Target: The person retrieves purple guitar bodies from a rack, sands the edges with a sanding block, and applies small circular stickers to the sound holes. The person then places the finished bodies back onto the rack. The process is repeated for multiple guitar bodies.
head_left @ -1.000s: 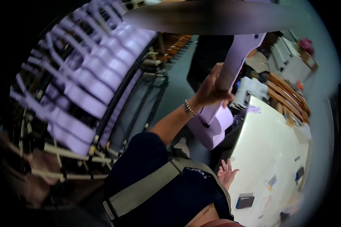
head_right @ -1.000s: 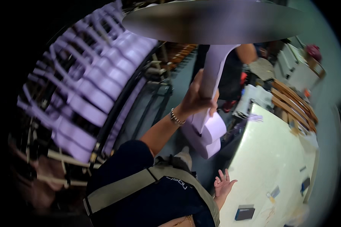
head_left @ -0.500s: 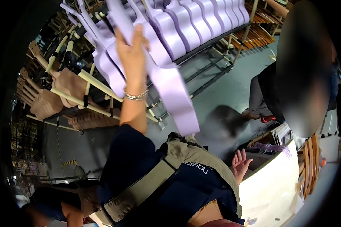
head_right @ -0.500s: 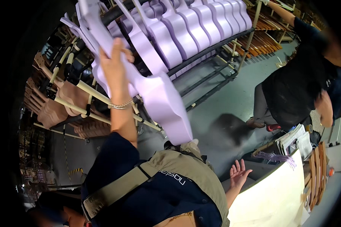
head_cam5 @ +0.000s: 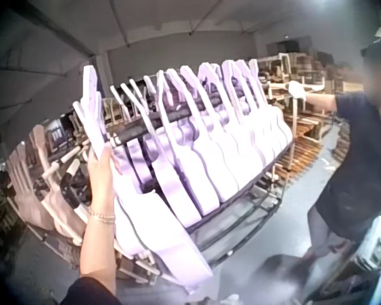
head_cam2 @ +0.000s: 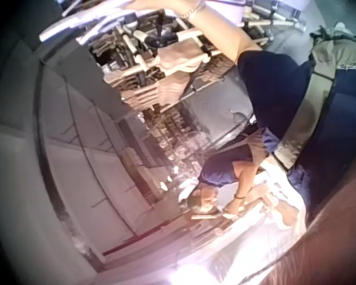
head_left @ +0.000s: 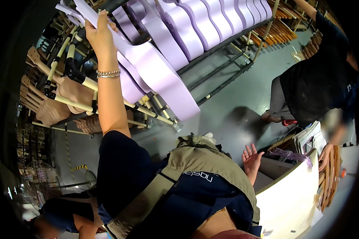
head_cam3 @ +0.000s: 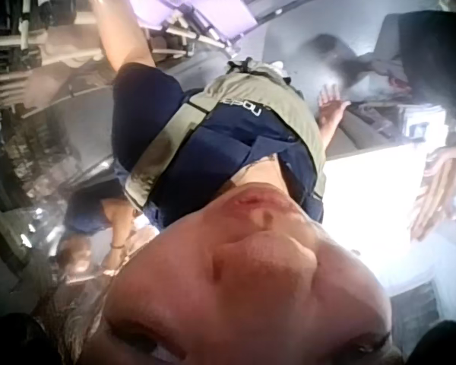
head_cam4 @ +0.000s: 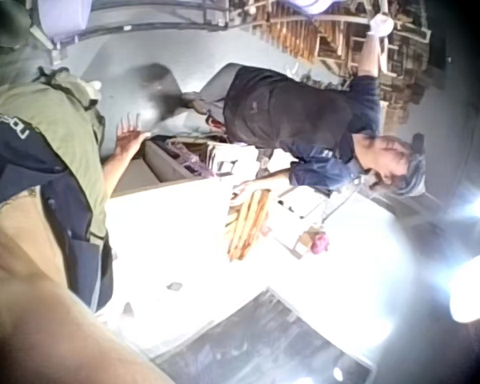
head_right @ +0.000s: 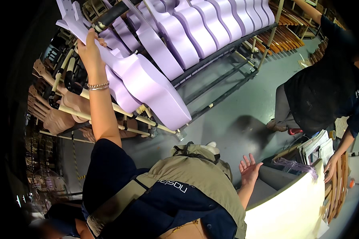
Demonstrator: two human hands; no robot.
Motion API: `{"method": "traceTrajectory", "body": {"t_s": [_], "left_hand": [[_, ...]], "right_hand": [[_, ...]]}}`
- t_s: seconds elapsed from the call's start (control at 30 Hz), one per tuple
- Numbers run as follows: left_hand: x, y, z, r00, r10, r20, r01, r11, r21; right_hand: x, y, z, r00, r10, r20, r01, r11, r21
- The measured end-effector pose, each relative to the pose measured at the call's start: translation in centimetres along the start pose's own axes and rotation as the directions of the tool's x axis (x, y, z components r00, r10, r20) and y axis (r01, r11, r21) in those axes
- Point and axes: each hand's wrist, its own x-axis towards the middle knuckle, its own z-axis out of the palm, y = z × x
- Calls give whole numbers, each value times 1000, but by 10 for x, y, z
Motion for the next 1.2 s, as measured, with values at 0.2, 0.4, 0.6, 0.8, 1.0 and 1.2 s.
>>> {"method": "traceTrajectory", "body": {"t_s": [0.2,0.4,0.6,0.8,1.0,1.2], "left_hand": [[24,-27,0,1000,-10,-29,12,999,48],[57,-46,-5,1000,-5,11,4,998,60],[96,-89,-13,998,66,-13,-65,993,99],[117,-142,-35,913,407,20,-269,565,780],[115,-150,-31,736,615,283,-254,-137,958],[128,-109,-66,797,555,237,-81,-291,953]], "right_hand": [[-4,-5,-14,998,-54,-42,56,998,38],[-3,-1,-14,997,-50,-63,54,997,51],[5,4,-5,997,-42,-63,47,996,74],[11,3,8,996,-32,-89,36,998,51],[18,-4,33,986,-20,-168,12,999,-52],[20,-39,236,851,207,483,229,681,-695]]}}
